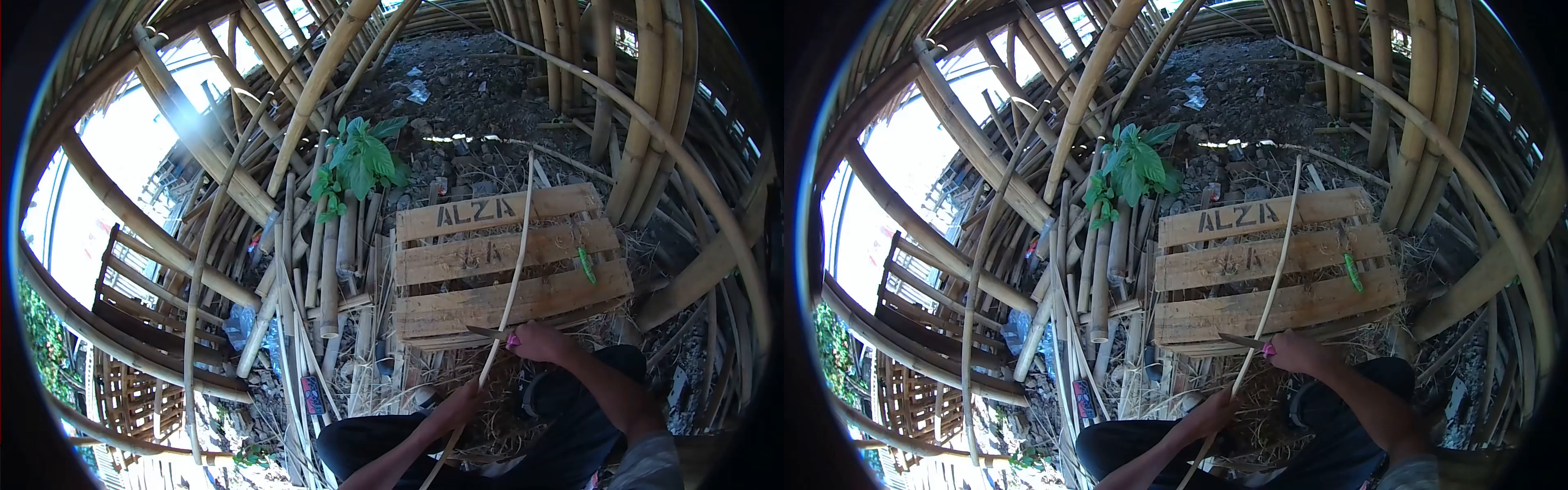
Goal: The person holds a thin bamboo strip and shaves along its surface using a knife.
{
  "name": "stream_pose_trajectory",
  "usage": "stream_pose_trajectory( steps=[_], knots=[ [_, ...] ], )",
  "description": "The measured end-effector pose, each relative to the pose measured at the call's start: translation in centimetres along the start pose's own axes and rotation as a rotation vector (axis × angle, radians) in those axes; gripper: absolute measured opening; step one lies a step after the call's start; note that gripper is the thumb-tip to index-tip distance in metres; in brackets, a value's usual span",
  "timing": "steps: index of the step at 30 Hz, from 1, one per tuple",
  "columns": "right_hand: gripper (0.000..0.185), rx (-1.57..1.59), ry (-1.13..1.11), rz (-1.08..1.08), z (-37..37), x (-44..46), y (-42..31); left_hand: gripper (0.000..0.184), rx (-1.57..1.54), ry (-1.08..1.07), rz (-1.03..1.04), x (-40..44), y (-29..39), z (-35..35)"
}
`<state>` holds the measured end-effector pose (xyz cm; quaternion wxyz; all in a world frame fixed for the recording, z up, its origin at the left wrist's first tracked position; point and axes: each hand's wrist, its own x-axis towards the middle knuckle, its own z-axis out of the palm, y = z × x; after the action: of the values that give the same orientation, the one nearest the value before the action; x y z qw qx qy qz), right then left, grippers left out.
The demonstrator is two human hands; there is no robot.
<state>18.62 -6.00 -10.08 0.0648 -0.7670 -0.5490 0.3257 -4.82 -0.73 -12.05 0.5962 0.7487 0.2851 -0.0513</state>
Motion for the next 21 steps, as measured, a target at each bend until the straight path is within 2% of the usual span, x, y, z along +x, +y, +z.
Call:
stream_pose_trajectory(
  steps=[8, 10, 21],
  knots=[
    [0.039, -0.014, 0.015, -0.013, -0.4, -0.4, -0.4, 0.026, 0.0, 0.031, 0.045, 0.2, -0.7, 0.3],
    [0.038, 0.004, 0.016, -0.017, -0.4, -0.4, -0.3, 0.038, 0.03, -0.055, -0.068, 0.0, 0.2, -0.2],
    [0.035, 0.005, -0.02, 0.0, -0.5, -0.6, -0.5, 0.035, 0.094, -0.033, -0.046, -0.2, 0.5, -0.2]
  ],
)
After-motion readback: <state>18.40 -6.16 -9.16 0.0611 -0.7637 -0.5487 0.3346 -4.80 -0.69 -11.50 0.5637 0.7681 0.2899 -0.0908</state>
